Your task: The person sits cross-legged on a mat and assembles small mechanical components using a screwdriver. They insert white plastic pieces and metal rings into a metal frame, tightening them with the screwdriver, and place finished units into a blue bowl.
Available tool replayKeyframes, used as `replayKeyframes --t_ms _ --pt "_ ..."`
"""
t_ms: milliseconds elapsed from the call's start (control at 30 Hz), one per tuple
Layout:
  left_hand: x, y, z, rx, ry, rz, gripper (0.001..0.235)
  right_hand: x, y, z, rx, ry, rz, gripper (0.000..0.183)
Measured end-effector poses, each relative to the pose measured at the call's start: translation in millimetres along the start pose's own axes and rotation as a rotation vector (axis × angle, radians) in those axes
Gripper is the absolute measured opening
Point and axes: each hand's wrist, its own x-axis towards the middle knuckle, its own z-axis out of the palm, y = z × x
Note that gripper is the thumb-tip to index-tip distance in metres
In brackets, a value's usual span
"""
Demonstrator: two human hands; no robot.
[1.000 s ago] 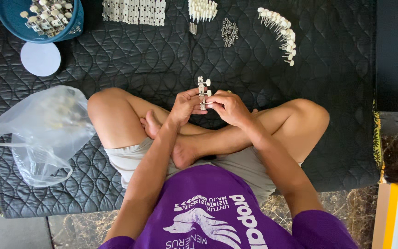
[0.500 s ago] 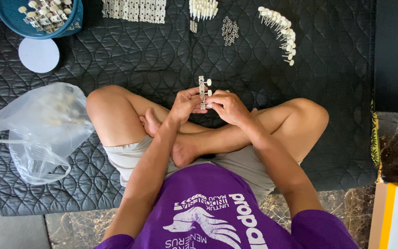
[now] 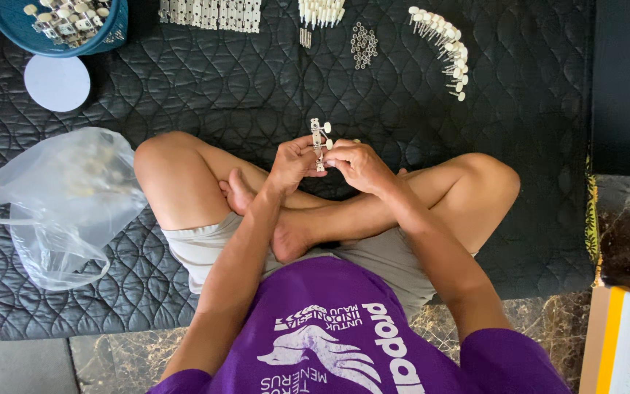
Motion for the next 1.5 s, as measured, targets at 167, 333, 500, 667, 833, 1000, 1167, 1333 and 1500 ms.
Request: replayKeyframes --t_ms 167,333,500,667,833,1000,1167,1333,1500 --pt "4 -11 -4 -0.041 0.029 0.024 0.033 0 1 -1 -0.009 -0.017 -0.022 0.011" --pt "2 -12 -2 -0.053 0.061 0.052 0.034 0 -3 -1 0.005 -0.018 -0.017 0.010" --pt "5 -23 -7 -0.028 0.072 0.060 0.033 4 -12 -4 0.052 -0.056 0.049 0.009" --pt "-4 -2 3 0.014 0.033 0.122 0.035 -9 21 11 0.248 0.020 0.241 0.011" --pt "10 -19 -5 -0.024 0.009 0.157 0.037 -6 15 8 0.428 0.086 0.314 0.019" --pt "-1 -5 1 -0.022 0.001 0.169 0.039 -8 31 18 0.393 0.155 0.298 0.013" --pt "-5 -1 4 -0.030 0.006 0.169 0.039 -7 21 15 0.303 0.134 0.252 0.014" --pt "-2 -6 3 -0.034 0.028 0.168 0.040 -3 7 7 0.189 0.081 0.150 0.021" --pt "0 -7 -2 -0.039 0.011 0.189 0.040 -1 1 6 -0.077 0.086 0.015 0.005"
